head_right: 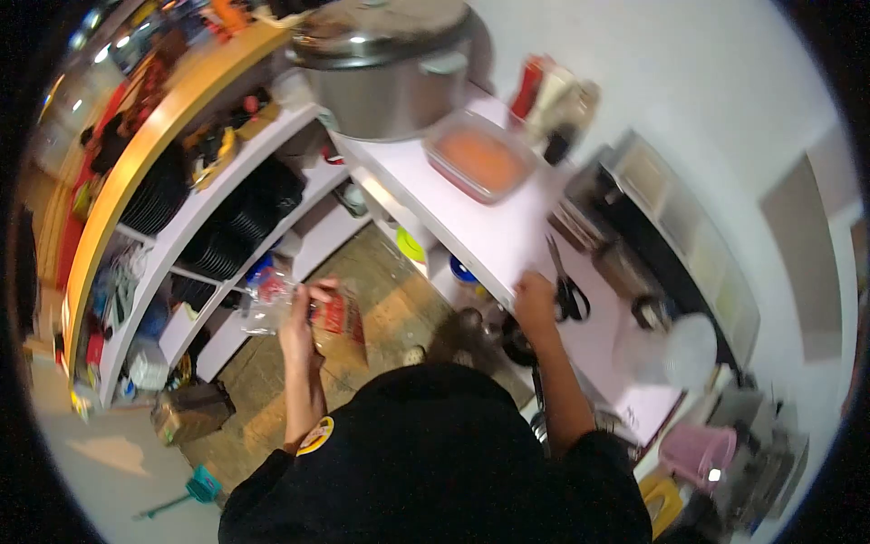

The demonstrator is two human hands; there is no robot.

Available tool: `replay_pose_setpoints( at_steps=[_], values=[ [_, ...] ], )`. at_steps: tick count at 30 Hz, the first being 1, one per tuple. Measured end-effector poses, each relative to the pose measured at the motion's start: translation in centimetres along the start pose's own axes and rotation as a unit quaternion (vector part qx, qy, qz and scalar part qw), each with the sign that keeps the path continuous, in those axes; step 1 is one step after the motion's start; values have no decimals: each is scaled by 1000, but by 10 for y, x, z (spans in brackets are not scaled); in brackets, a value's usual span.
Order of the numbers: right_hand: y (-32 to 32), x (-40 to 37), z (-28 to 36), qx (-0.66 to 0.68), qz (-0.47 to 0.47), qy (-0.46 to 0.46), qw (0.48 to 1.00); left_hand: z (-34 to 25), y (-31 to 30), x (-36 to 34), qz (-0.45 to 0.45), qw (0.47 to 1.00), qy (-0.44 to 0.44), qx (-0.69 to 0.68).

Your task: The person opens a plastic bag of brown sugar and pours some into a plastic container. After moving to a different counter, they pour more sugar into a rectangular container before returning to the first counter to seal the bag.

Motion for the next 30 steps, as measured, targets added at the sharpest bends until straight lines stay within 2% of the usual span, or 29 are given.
replay_pose_setpoints(
  at_steps=[2,4,6,7,8,9,10,11,13,14,15,16,19,20,21,24,25,28,30],
  values=[
    [-27,14,7,28,-47,95,994,15,-11,-4,-12,1000,-10,-7],
    [-55,31,32,128,-130,114,977,12,-12,-11,20,999,41,29],
    [-47,51,66,175,-65,74,980,5,-2,-21,60,993,56,81],
    [-45,56,84,193,-33,60,979,7,4,-28,73,996,21,53],
    [-33,58,112,251,45,34,966,10,12,-34,90,996,-16,24],
    [-19,55,147,303,121,12,945,15,19,-38,107,994,9,21],
    [5,46,167,341,205,44,917,19,25,-42,124,992,34,17],
    [26,33,188,373,287,75,879,33,28,-41,137,982,121,40],
    [47,12,229,465,360,33,808,13,41,-49,185,901,304,247],
    [54,7,239,451,382,-30,807,15,40,-48,172,890,329,264],
    [52,4,253,482,401,-35,778,13,41,-49,160,878,352,282],
    [49,2,264,511,419,-38,749,13,38,-50,149,884,337,286],
    [58,-4,264,491,493,12,718,6,29,-55,104,884,284,357],
    [60,-4,263,468,505,9,725,7,25,-55,87,878,267,389],
    [61,-4,263,445,517,6,731,4,26,-58,87,856,304,408],
    [59,-4,267,411,533,36,739,9,21,-53,53,912,211,347],
    [61,-5,265,416,532,50,736,10,18,-53,31,919,237,314],
    [72,-4,258,422,525,42,738,33,14,-48,4,950,203,237],
    [74,-6,253,438,515,52,735,50,13,-52,-3,991,94,99]
  ],
)
Point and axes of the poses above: each hand's wrist, its own x-axis towards the middle knuckle, its own y-axis out of the palm, z = x × y, the point moved 7 cm from there along x, towards the middle knuckle, and after that the axes turned 15 degrees about -z, right-handed, at the moved point
